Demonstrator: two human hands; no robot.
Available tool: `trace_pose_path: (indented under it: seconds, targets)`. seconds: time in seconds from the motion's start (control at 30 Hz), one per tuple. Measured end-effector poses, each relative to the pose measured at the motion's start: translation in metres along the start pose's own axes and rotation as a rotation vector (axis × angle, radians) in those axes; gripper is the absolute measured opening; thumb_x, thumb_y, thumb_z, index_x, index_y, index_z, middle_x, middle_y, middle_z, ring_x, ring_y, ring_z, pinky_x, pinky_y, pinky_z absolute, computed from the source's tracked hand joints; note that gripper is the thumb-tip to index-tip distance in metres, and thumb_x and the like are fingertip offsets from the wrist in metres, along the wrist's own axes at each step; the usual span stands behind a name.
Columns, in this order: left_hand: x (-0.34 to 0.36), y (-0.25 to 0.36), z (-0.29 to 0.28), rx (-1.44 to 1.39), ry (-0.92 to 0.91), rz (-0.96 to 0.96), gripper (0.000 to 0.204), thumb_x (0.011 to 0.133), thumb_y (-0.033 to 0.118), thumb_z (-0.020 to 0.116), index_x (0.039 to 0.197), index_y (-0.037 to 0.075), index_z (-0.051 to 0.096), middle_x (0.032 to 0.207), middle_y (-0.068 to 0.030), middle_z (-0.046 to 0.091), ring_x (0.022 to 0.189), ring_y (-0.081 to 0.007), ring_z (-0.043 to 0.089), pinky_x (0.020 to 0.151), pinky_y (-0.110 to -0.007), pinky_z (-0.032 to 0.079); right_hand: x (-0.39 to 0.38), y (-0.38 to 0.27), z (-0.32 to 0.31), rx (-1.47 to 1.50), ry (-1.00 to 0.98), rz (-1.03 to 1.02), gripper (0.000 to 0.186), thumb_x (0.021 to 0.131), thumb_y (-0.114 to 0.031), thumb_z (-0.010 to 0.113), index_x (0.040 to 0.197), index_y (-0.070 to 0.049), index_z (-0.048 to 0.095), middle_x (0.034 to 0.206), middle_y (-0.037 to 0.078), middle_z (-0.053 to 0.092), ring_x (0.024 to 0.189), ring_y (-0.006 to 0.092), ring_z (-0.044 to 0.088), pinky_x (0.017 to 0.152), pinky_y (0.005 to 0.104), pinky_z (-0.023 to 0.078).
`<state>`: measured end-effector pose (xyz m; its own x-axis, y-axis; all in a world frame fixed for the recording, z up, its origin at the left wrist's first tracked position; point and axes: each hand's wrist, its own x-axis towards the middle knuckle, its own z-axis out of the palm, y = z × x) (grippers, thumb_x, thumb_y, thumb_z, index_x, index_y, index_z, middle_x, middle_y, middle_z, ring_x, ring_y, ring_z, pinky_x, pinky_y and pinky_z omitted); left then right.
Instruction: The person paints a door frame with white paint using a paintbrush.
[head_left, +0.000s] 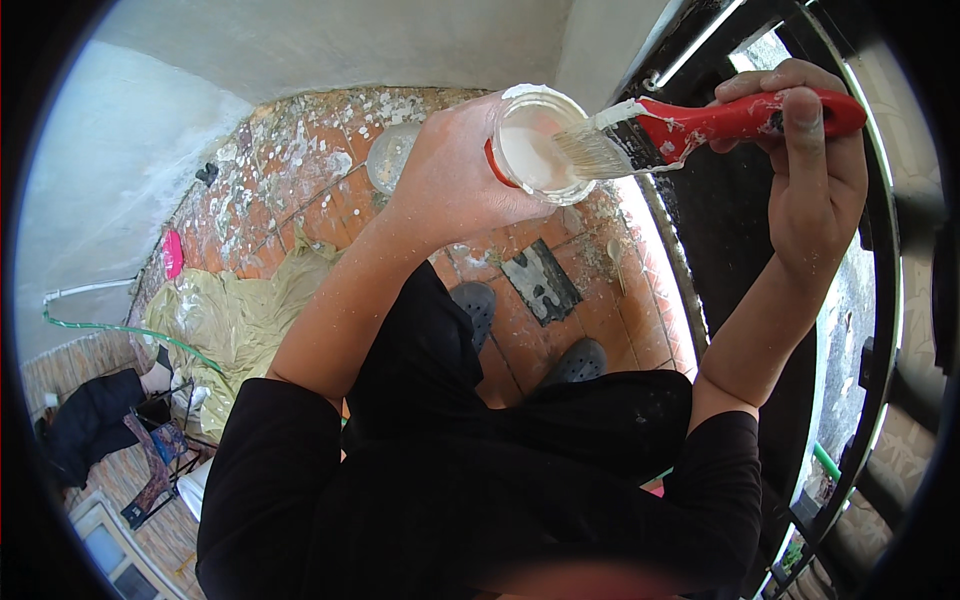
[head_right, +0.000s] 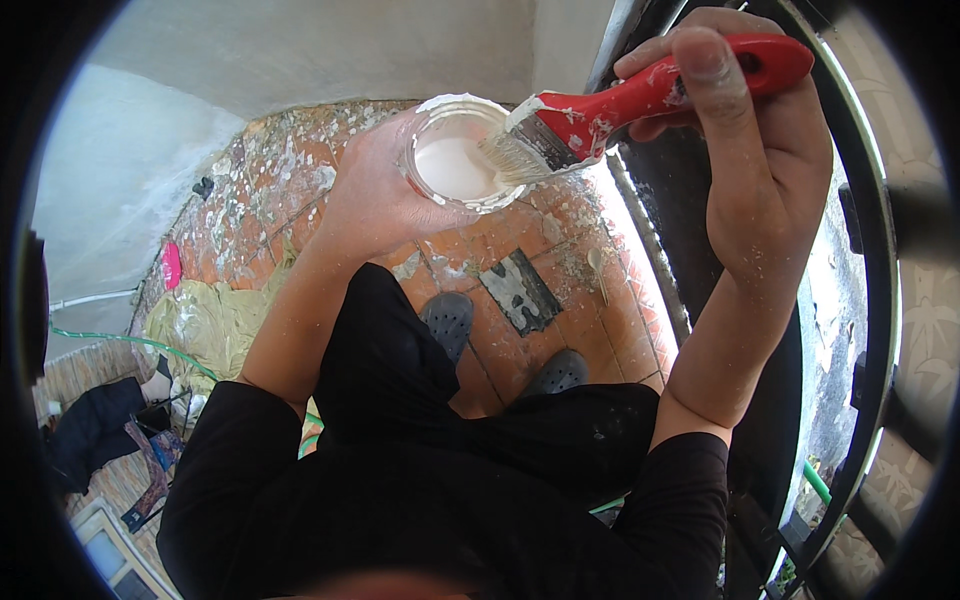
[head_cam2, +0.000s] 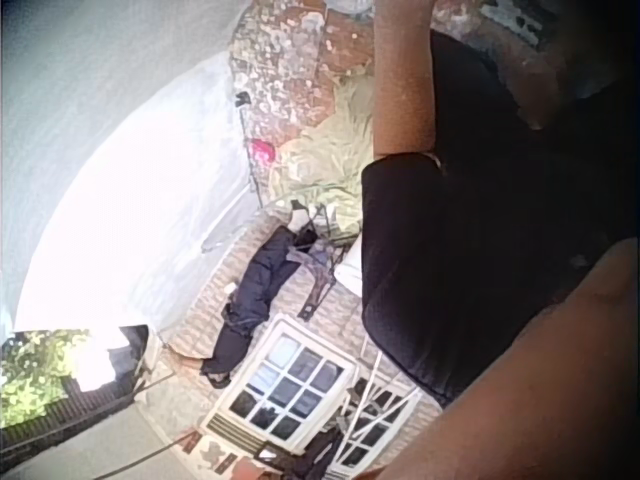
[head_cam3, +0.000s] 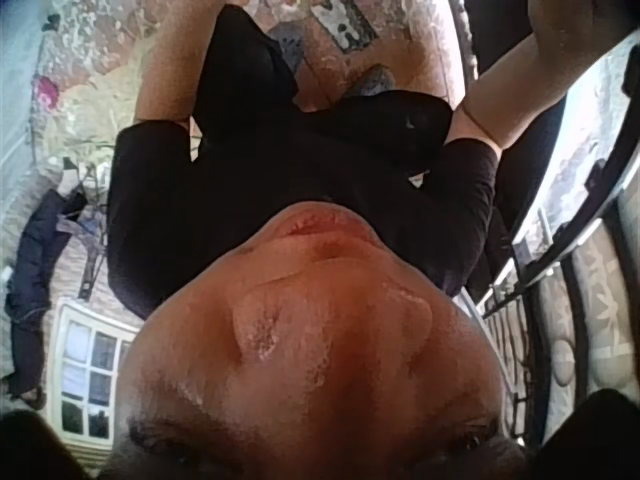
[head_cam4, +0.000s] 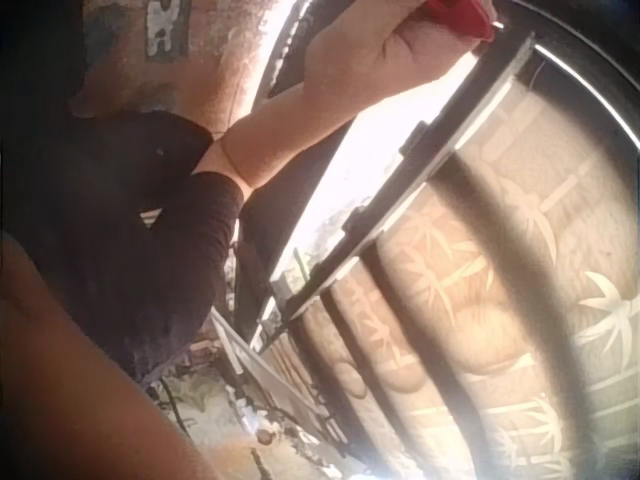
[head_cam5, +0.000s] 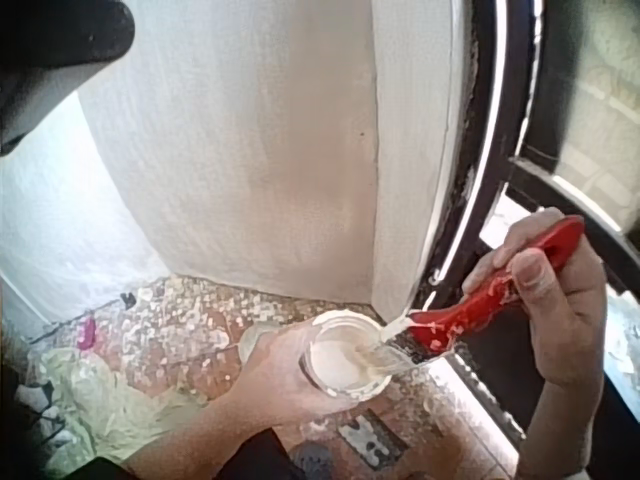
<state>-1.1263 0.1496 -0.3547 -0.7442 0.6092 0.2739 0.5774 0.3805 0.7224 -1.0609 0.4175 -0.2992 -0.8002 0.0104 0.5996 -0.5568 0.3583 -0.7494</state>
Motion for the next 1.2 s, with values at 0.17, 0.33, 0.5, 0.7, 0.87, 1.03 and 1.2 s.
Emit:
trace_pose_path:
  seconds: [0.17,0.33,0.5,0.7,0.87,1.03,1.2]
  targets:
    - [0.000,-0.002,0.000,0.005,0.017,-0.008,0.056,0.060,0.018,0.083,0.112,0.003,0.067,0.100,-0.0110,0.071,0.091,-0.0239,0.069,0.082,-0.034,0.052,-0.006,-0.011,-0.011,-0.127,-0.067,0.069,0.032,0.102,-0.026,0.050,0.115,0.002,0.057,0.105,0.017,0.064,0.087,0.0293,0.072,0.065,0.0310,0.060]
    - [0.000,-0.005,0.001,-0.003,0.022,-0.006,0.055,0.061,0.017,0.082,0.112,0.003,0.067,0.100,-0.0108,0.071,0.090,-0.0226,0.069,0.083,-0.033,0.052,-0.007,-0.016,-0.014,-0.058,-0.074,0.029,0.032,0.102,-0.025,0.050,0.116,0.003,0.056,0.109,0.016,0.061,0.086,0.0316,0.072,0.065,0.0321,0.061]
    - [-0.001,-0.004,0.001,-0.084,0.070,-0.076,0.055,0.058,0.021,0.085,0.107,0.004,0.067,0.097,-0.0119,0.071,0.090,-0.0260,0.069,0.082,-0.035,0.053,-0.006,-0.004,-0.028,0.023,0.014,-0.050,0.035,0.103,-0.029,0.048,0.113,0.004,0.057,0.105,0.018,0.063,0.083,0.0326,0.072,0.062,0.0341,0.060]
    - [0.000,0.001,-0.005,-0.052,0.070,-0.083,0.057,0.062,0.017,0.087,0.113,0.002,0.067,0.102,-0.0096,0.072,0.092,-0.0194,0.068,0.085,-0.033,0.052,0.005,-0.012,-0.003,0.100,0.419,0.100,0.031,0.099,-0.032,0.055,0.096,-0.002,0.059,0.080,0.016,0.069,0.071,0.0242,0.071,0.056,0.0303,0.058]
    - [0.003,-0.004,-0.006,-0.011,0.090,-0.068,0.053,0.065,0.014,0.088,0.111,-0.001,0.066,0.102,-0.0096,0.071,0.091,-0.0167,0.067,0.083,-0.031,0.052,0.012,-0.025,-0.002,0.083,0.748,0.242,0.032,0.098,-0.032,0.057,0.077,-0.008,0.058,0.064,0.013,0.067,0.050,0.0163,0.065,0.043,0.0250,0.053]
    - [0.010,-0.007,-0.010,-0.077,0.168,-0.145,0.050,0.064,0.016,0.087,0.107,0.001,0.068,0.096,-0.0092,0.072,0.088,-0.0180,0.068,0.080,-0.032,0.053,-0.010,-0.002,-0.035,0.265,0.731,0.415,0.026,0.098,-0.029,0.056,0.093,-0.003,0.059,0.079,0.016,0.066,0.067,0.0229,0.066,0.056,0.0289,0.053]
    - [0.021,-0.001,-0.001,-0.270,0.310,-0.186,0.047,0.066,0.013,0.087,0.105,-0.003,0.067,0.095,-0.0085,0.072,0.085,-0.0139,0.067,0.078,-0.029,0.053,-0.045,0.021,-0.052,0.801,0.572,0.574,0.025,0.091,-0.013,0.057,0.107,0.006,0.059,0.100,0.027,0.068,0.095,0.0370,0.070,0.084,0.0413,0.060]
